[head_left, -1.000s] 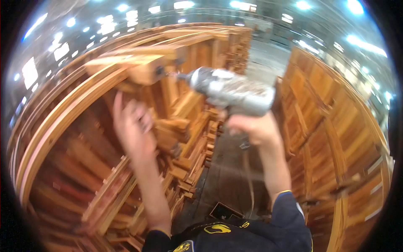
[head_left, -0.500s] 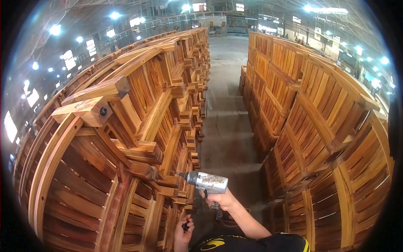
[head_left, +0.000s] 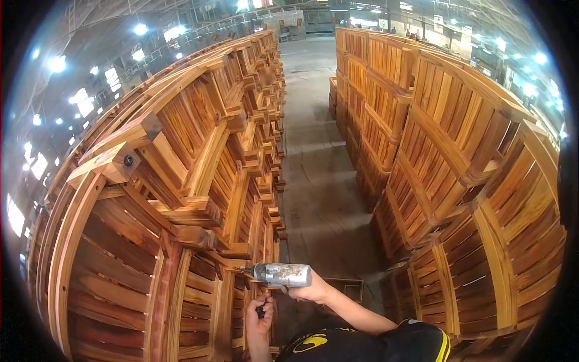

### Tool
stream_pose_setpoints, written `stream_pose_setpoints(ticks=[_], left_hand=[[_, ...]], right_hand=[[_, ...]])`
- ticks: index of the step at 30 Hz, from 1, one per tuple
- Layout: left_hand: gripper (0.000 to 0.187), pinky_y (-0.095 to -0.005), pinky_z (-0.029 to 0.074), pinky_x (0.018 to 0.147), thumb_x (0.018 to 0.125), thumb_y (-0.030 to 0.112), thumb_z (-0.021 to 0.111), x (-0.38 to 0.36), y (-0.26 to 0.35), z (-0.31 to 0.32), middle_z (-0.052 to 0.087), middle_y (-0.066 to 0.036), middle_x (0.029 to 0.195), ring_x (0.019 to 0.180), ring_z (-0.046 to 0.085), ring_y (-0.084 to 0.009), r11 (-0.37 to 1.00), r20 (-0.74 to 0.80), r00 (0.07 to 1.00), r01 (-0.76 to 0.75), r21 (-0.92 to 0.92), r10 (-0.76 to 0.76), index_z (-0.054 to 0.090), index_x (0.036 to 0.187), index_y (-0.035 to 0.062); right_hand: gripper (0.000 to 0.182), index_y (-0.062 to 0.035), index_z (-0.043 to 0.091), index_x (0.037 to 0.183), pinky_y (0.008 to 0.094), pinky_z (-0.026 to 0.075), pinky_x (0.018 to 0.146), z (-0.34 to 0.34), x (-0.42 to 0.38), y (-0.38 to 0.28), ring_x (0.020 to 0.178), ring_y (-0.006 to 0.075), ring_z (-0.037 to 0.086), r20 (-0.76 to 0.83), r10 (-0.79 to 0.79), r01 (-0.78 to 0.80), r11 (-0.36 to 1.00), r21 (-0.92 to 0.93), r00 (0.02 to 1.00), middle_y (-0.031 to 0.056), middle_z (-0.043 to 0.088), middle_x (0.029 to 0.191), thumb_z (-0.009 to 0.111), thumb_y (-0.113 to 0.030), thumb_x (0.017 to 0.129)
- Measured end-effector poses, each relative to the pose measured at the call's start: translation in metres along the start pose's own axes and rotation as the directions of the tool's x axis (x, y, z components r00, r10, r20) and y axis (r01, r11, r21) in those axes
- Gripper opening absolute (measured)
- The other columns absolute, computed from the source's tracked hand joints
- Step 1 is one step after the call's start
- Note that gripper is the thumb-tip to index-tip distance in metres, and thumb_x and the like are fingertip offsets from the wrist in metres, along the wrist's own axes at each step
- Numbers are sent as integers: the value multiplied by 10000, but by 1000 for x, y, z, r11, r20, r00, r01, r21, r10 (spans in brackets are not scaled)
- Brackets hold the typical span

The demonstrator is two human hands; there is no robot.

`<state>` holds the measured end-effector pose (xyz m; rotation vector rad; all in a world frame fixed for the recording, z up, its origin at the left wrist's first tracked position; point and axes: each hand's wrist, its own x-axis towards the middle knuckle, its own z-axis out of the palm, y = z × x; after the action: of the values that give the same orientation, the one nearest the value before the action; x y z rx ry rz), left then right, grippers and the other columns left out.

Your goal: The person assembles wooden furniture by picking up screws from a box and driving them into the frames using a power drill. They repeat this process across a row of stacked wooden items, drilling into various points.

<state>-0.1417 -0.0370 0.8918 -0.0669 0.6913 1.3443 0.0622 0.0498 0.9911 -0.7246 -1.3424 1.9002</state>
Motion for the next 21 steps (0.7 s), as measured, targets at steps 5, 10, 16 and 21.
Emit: stream_pose_setpoints(ticks=[5,10,16,21], left_hand=[[284,-240,372,448,828,47,496,5,-19,-8,541,-115,838,588,462,-143,999,-19,999,39,-30,-40,548,1092,-43],[241,-229,346,434,926,188,543,-6,-22,0,527,-56,787,560,445,-113,992,-56,998,-24,123,31,565,1072,-3],[250,-227,306,398,954,298,526,-13,0,12,500,14,727,489,386,-88,917,-143,909,-373,143,392,555,1023,59],[243,-236,279,380,942,295,554,-30,18,65,472,-3,659,445,374,-85,812,-91,818,-537,228,567,554,896,56]], right_hand=[[378,-4,611,1018,239,457,676,3,-10,-2,766,86,566,10,23,-23,999,31,1000,9,638,863,626,56,645],[358,-9,635,966,226,353,412,14,-22,-7,488,63,472,-97,-75,83,993,79,992,0,573,671,579,58,619],[467,-9,632,1056,218,359,429,7,-30,5,521,59,475,13,-65,64,994,87,998,0,583,708,571,63,599],[626,-24,576,1216,215,385,466,3,-35,20,590,65,498,137,-50,31,989,143,989,14,606,768,562,70,598]])
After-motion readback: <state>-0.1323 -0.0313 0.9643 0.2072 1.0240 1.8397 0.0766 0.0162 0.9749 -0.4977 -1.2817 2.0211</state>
